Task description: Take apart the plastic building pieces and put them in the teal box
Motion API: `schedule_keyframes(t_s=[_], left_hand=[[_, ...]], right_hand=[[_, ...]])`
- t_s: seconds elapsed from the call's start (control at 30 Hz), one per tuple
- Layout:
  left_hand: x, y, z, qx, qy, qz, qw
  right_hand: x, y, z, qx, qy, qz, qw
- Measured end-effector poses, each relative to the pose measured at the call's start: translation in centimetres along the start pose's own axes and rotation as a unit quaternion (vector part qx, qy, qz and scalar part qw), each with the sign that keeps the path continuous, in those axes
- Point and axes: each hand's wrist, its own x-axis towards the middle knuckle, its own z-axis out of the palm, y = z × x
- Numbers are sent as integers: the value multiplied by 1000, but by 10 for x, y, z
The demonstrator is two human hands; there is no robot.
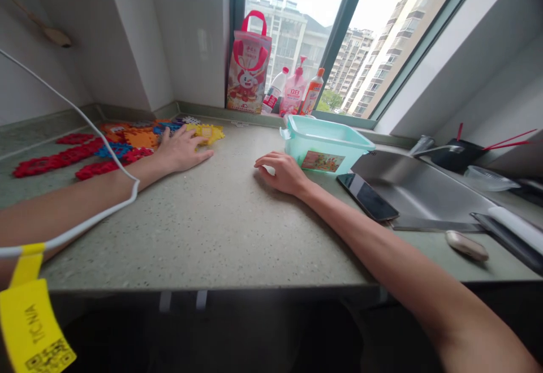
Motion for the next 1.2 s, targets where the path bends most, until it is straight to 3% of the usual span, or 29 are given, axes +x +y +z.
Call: schedule_keyframes(t_s=[0.17,0.43,0.73,0.97,1.07,1.2], left_hand=[[0,1,3,-19,22,55,998],[-3,7,1,-11,39,89,995],[-9,27,-8,-65,13,189,980],[-20,47,-13,-189,-33,328,925],[-20,47,-11,-207,-32,331,920],[-18,42,-4,-210,-13,316,925]], right_hand=[[0,1,2,29,8,-2,1000],[-1,3,4,64,8,16,998],[2,3,5,54,-2,14,998],[5,7,10,23,-39,49,998],[7,11,14,35,-80,47,995],[9,13,18,42,-78,49,995]])
